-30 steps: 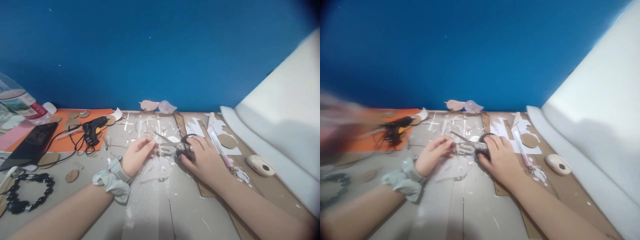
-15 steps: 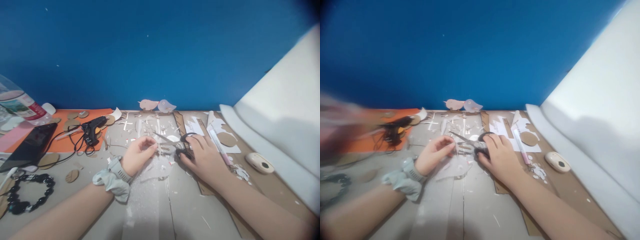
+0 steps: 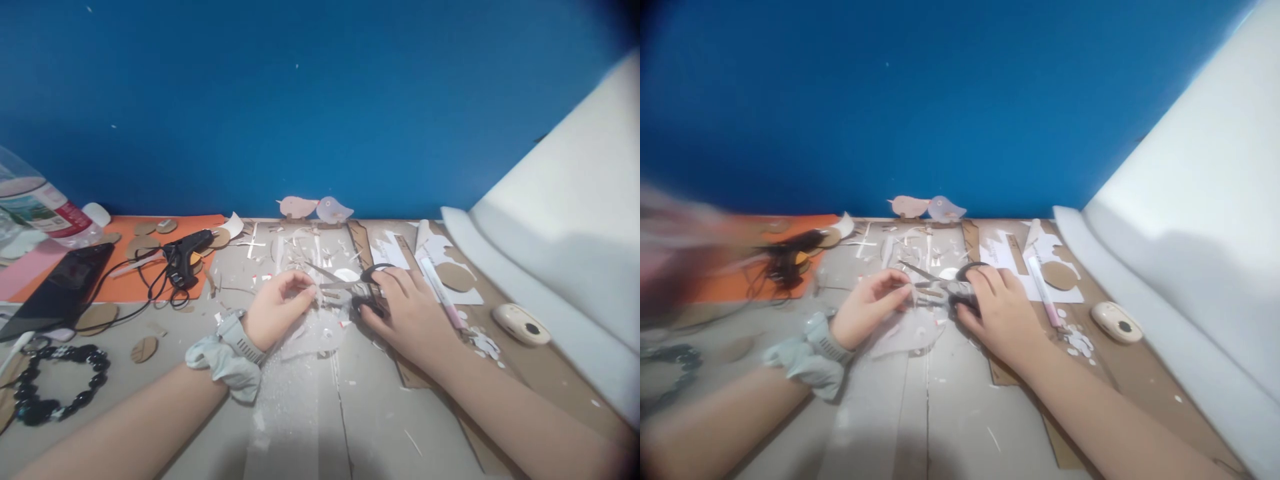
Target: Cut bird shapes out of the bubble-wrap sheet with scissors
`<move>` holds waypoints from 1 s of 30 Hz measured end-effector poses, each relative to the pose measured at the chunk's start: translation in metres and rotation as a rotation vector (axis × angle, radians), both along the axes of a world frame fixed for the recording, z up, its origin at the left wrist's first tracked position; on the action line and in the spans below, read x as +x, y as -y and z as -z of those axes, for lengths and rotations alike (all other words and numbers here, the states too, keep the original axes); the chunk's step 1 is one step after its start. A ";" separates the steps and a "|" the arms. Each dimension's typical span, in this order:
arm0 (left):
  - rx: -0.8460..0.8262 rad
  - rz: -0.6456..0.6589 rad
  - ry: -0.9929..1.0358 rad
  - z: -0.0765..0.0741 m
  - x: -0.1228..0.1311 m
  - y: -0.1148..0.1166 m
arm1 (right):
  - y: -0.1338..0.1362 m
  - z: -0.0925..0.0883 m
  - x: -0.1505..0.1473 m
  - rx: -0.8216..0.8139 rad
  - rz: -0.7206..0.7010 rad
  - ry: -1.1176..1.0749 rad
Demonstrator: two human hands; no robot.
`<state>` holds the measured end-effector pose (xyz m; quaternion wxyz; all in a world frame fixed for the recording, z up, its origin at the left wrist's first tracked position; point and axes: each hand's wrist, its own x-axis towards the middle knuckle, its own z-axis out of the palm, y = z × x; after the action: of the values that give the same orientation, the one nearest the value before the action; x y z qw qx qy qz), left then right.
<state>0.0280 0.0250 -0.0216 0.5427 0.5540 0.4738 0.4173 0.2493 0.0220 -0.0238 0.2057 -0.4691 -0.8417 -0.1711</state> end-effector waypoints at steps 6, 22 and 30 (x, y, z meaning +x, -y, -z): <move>0.023 -0.004 -0.011 0.002 -0.001 -0.001 | -0.001 0.001 0.000 0.006 -0.018 0.009; 0.019 0.018 -0.027 -0.001 0.000 0.000 | 0.000 0.001 0.001 -0.013 -0.007 -0.006; 0.023 -0.025 -0.014 0.000 0.000 0.001 | 0.000 0.000 0.000 -0.027 0.011 -0.014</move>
<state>0.0281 0.0243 -0.0212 0.5277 0.5571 0.4796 0.4256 0.2492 0.0217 -0.0235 0.2044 -0.4775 -0.8398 -0.1578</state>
